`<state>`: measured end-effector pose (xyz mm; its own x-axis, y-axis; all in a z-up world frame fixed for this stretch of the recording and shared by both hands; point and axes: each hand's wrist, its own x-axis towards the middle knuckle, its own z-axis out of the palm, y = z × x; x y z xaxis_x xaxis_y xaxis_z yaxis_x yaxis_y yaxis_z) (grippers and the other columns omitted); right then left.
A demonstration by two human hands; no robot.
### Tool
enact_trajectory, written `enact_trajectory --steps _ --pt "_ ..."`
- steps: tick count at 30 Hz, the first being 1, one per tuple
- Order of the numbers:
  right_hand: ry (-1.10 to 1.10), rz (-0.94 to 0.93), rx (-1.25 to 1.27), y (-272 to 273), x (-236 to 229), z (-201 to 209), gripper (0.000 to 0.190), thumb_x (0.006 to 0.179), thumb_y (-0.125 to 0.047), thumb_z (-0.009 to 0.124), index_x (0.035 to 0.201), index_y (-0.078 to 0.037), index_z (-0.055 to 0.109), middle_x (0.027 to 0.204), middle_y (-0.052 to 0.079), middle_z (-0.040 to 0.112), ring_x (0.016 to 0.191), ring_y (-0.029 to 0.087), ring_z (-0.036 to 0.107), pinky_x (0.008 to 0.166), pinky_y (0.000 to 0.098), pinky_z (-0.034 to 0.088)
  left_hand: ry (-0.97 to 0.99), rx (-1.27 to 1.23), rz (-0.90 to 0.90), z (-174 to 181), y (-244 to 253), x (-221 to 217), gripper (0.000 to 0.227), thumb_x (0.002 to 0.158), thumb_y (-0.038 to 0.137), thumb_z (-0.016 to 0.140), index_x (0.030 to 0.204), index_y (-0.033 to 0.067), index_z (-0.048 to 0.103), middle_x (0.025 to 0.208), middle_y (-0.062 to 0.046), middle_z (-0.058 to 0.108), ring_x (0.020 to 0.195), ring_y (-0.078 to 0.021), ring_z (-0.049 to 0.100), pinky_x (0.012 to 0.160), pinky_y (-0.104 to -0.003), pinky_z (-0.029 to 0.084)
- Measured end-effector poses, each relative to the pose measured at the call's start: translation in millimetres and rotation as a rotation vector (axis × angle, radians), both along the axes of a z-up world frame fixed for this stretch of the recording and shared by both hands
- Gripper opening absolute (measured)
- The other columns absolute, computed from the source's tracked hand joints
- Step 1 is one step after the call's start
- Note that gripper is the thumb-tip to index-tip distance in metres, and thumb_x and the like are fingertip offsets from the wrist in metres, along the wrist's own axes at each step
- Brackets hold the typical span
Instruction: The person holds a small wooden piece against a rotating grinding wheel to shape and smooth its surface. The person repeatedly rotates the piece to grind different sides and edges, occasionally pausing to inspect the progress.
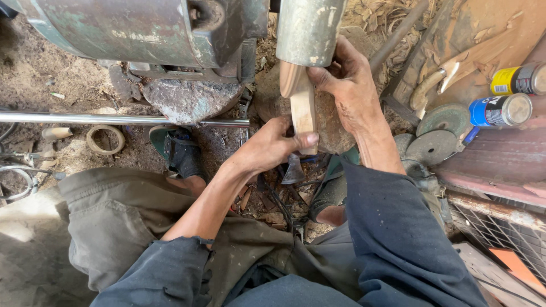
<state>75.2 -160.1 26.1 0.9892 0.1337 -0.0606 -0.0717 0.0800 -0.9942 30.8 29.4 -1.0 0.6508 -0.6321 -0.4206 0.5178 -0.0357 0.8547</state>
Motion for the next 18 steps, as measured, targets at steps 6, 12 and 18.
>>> enact_trajectory --steps 6,12,18 --pt "0.038 0.108 -0.011 -10.6 -10.9 20.8 0.065 0.088 -0.026 0.088 0.142 -0.004 0.061 0.127 0.008 0.070 0.122 0.021 0.064 0.115 0.0409 0.052 -0.072 -0.096 0.040 -3.5 5.2 -10.8 0.058 0.085 0.021 0.080 0.132 -0.0072 0.060 0.120 -0.015 0.073 0.113 -0.0206 0.067 0.103 -0.037 0.052" --pt "0.095 0.112 -0.036 -13.7 -0.4 11.0 0.074 0.080 -0.030 0.090 0.143 -0.003 0.061 0.129 0.009 0.073 0.122 0.022 0.068 0.112 0.0393 0.055 -0.022 -0.084 0.085 -2.8 3.3 -12.2 0.061 0.086 0.021 0.080 0.136 -0.0077 0.058 0.121 -0.016 0.073 0.112 -0.0197 0.067 0.103 -0.036 0.053" --pt "0.044 0.071 -0.038 -14.9 12.2 -4.7 0.069 0.081 -0.019 0.089 0.142 -0.002 0.062 0.127 0.011 0.072 0.120 0.022 0.068 0.109 0.0399 0.057 0.132 -0.114 0.127 -3.7 1.3 -6.7 0.075 0.083 0.027 0.081 0.142 -0.0075 0.050 0.117 -0.017 0.073 0.103 -0.0210 0.072 0.093 -0.035 0.061"
